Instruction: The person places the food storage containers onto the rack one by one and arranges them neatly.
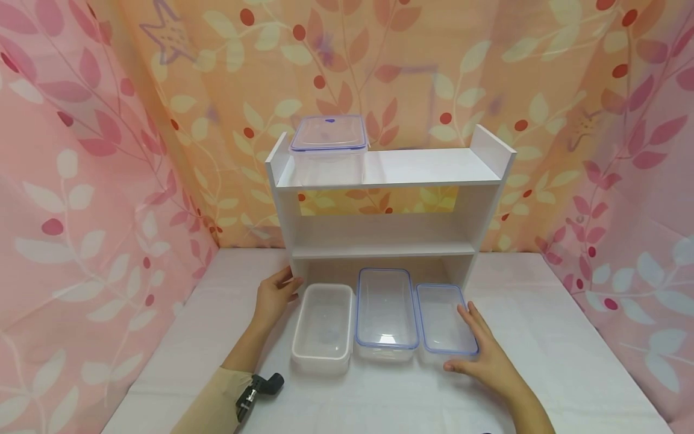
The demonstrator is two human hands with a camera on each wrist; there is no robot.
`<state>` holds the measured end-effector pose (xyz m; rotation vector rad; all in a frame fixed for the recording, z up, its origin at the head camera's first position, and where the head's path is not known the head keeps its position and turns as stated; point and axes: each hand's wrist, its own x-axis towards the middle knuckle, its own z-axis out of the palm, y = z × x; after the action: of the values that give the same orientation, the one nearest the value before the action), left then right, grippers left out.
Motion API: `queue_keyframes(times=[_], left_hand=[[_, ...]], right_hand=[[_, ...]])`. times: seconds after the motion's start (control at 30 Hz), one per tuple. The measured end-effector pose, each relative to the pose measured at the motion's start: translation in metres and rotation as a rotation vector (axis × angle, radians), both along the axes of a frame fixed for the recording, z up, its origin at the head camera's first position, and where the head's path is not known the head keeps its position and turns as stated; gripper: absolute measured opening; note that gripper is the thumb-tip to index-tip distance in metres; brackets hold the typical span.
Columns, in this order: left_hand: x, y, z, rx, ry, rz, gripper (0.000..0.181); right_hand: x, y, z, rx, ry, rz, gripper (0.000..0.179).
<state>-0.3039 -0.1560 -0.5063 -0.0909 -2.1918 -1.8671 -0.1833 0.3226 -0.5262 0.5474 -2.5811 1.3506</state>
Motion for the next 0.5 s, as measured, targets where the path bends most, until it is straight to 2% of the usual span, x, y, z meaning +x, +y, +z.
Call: queue_keyframes(times=[0.17, 0.5], left_hand=[[-0.0001, -0.0005, -0.0004, 0.002, -0.004, -0.005, 0.048], [-0.0003, -0.0001, -0.0012, -0.005, 0.003, 0.0, 0.046]], right_hand=[[0.0001, 0.0016, -0.0028, 0.01, -0.006, 0.009, 0.119], [0.0004, 0.0032, -0.0057, -0.04, -0.08, 0.035, 0.123]])
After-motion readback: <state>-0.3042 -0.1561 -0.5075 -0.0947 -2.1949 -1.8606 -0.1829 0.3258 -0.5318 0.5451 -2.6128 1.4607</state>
